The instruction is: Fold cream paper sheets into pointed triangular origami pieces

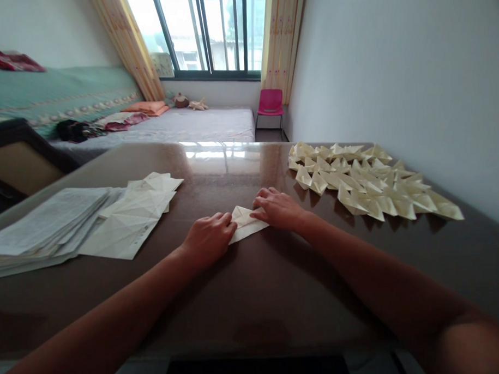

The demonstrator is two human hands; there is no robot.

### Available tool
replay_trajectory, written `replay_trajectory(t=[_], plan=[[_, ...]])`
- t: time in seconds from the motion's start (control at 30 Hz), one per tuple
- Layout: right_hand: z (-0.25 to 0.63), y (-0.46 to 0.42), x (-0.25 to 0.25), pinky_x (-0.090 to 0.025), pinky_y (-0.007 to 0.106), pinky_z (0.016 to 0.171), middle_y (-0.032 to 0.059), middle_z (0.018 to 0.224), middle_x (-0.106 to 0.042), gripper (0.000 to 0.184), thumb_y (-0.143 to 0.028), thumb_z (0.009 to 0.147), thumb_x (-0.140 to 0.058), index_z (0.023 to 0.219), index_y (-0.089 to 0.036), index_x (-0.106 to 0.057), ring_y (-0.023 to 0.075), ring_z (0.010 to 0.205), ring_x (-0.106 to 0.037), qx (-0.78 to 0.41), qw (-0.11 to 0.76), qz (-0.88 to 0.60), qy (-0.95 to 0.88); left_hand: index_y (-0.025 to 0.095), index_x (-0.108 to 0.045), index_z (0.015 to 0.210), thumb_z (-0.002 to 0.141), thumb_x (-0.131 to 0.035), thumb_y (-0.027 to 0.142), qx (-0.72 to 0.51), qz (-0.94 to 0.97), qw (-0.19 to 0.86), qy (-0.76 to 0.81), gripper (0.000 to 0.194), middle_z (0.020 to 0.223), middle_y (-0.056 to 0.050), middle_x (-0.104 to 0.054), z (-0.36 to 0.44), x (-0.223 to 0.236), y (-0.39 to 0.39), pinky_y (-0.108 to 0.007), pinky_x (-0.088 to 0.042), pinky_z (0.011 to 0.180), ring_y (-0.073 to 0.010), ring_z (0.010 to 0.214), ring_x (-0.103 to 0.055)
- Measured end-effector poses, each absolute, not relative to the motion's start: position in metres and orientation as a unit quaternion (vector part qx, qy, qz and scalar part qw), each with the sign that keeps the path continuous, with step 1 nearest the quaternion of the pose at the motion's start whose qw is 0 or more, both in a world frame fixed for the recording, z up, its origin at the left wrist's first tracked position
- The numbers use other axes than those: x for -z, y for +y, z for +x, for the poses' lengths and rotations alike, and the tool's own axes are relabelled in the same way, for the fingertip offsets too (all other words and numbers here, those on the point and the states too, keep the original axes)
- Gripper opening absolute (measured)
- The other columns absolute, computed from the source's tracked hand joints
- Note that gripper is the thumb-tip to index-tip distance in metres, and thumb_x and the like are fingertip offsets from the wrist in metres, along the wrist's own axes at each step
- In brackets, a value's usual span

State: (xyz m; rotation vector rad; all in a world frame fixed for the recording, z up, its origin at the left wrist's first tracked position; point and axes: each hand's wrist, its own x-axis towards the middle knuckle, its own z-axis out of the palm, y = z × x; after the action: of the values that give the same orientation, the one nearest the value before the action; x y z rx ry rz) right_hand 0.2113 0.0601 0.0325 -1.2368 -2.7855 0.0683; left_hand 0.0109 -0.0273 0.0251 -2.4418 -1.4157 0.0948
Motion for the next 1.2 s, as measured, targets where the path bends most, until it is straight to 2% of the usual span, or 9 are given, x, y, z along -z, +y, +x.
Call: replay_trajectory(t=[0.13, 0.37, 0.57, 0.67, 0.77, 0.9, 1.03, 1.1, 1.2], plan=[[0.210, 0.067, -0.017, -0.042, 0.034, 0.091, 0.0088, 0.115, -0.057, 0.034, -0.047, 0.081, -0.063, 0.101, -0.018, -0.061, 0.0216, 0.111, -0.050, -0.099, 0.074, -0.408, -0.905, 0.017, -0.062, 0.089, 0.087, -0.045, 0.016, -0.034, -0.849, 0.157, -0.503, 0.018, 0.091, -0.008, -0.060, 0.013, -0.024, -0.028, -0.029, -0.045, 0.063, -0.0210, 0.083, -0.058], [0.208, 0.072, -0.013, -0.041, 0.028, 0.087, 0.0079, 0.109, -0.060, 0.034, -0.043, 0.071, -0.073, 0.088, -0.016, -0.063, 0.0192, 0.104, -0.054, -0.149, 0.093, -0.426, -0.887, 0.018, -0.062, 0.092, 0.088, -0.042, 0.015, -0.033, -0.850, 0.159, -0.501, 0.021, 0.091, -0.008, -0.060, 0.015, -0.024, -0.028, -0.030, -0.046, 0.061, -0.0214, 0.083, -0.058], [0.210, 0.068, -0.022, -0.040, 0.023, 0.064, 0.0023, 0.091, -0.066, 0.037, -0.045, 0.070, -0.071, 0.095, -0.021, -0.061, 0.0167, 0.082, -0.059, -0.179, 0.052, -0.470, -0.863, 0.017, -0.062, 0.093, 0.087, -0.043, 0.015, -0.037, -0.845, 0.158, -0.510, 0.020, 0.090, -0.009, -0.060, 0.019, -0.025, -0.030, -0.029, -0.047, 0.063, -0.0207, 0.082, -0.059], [0.213, 0.068, -0.025, -0.038, 0.021, 0.060, 0.0016, 0.087, -0.065, 0.037, -0.036, 0.070, -0.073, 0.100, -0.019, -0.060, 0.0137, 0.075, -0.058, -0.218, 0.063, -0.470, -0.853, 0.017, -0.062, 0.093, 0.087, -0.042, 0.014, -0.037, -0.844, 0.162, -0.510, 0.021, 0.091, -0.009, -0.060, 0.019, -0.025, -0.030, -0.030, -0.047, 0.062, -0.0211, 0.082, -0.059], [0.215, 0.072, -0.024, -0.037, 0.019, 0.057, 0.0000, 0.079, -0.062, 0.026, -0.023, 0.072, -0.068, 0.096, -0.015, -0.062, 0.0101, 0.067, -0.053, -0.283, 0.102, -0.451, -0.840, 0.018, -0.063, 0.093, 0.087, -0.043, 0.015, -0.024, -0.843, 0.159, -0.514, 0.021, 0.091, -0.008, -0.061, 0.017, -0.022, -0.030, -0.029, -0.047, 0.060, -0.0212, 0.082, -0.059], [0.212, 0.074, -0.023, -0.039, 0.018, 0.057, -0.0013, 0.073, -0.059, 0.016, -0.017, 0.076, -0.059, 0.090, -0.012, -0.064, 0.0085, 0.064, -0.052, -0.335, 0.202, -0.428, -0.815, 0.020, -0.061, 0.108, 0.092, -0.041, 0.022, 0.085, -0.842, 0.154, -0.510, 0.025, 0.101, -0.006, -0.062, 0.014, -0.017, -0.026, -0.027, -0.049, 0.067, -0.0196, 0.093, -0.058], [0.205, 0.061, -0.037, -0.041, 0.019, 0.063, -0.0012, 0.075, -0.060, 0.016, -0.017, 0.077, -0.057, 0.092, -0.014, -0.062, 0.0091, 0.066, -0.052, -0.283, 0.294, -0.359, -0.839, 0.023, -0.055, 0.124, 0.095, -0.041, 0.032, 0.244, -0.799, 0.155, -0.527, 0.033, 0.113, -0.007, -0.059, 0.013, -0.019, -0.022, -0.027, -0.049, 0.081, -0.0172, 0.100, -0.057], [0.202, 0.051, -0.047, -0.042, 0.020, 0.066, -0.0009, 0.078, -0.062, 0.019, -0.016, 0.078, -0.057, 0.097, -0.016, -0.059, 0.0094, 0.068, -0.054, -0.245, 0.324, -0.322, -0.855, 0.024, -0.056, 0.124, 0.094, -0.045, 0.035, 0.285, -0.787, 0.145, -0.528, 0.033, 0.114, -0.007, -0.060, 0.012, -0.024, -0.021, -0.028, -0.049, 0.085, -0.0172, 0.102, -0.057], [0.200, 0.037, -0.057, -0.044, 0.021, 0.073, 0.0007, 0.087, -0.064, 0.021, -0.021, 0.082, -0.058, 0.103, -0.018, -0.053, 0.0104, 0.074, -0.057, -0.226, 0.349, -0.272, -0.868, 0.024, -0.062, 0.115, 0.093, -0.049, 0.034, 0.329, -0.789, 0.117, -0.506, 0.027, 0.105, -0.005, -0.063, 0.010, -0.034, -0.021, -0.026, -0.048, 0.084, -0.0145, 0.096, -0.059]])
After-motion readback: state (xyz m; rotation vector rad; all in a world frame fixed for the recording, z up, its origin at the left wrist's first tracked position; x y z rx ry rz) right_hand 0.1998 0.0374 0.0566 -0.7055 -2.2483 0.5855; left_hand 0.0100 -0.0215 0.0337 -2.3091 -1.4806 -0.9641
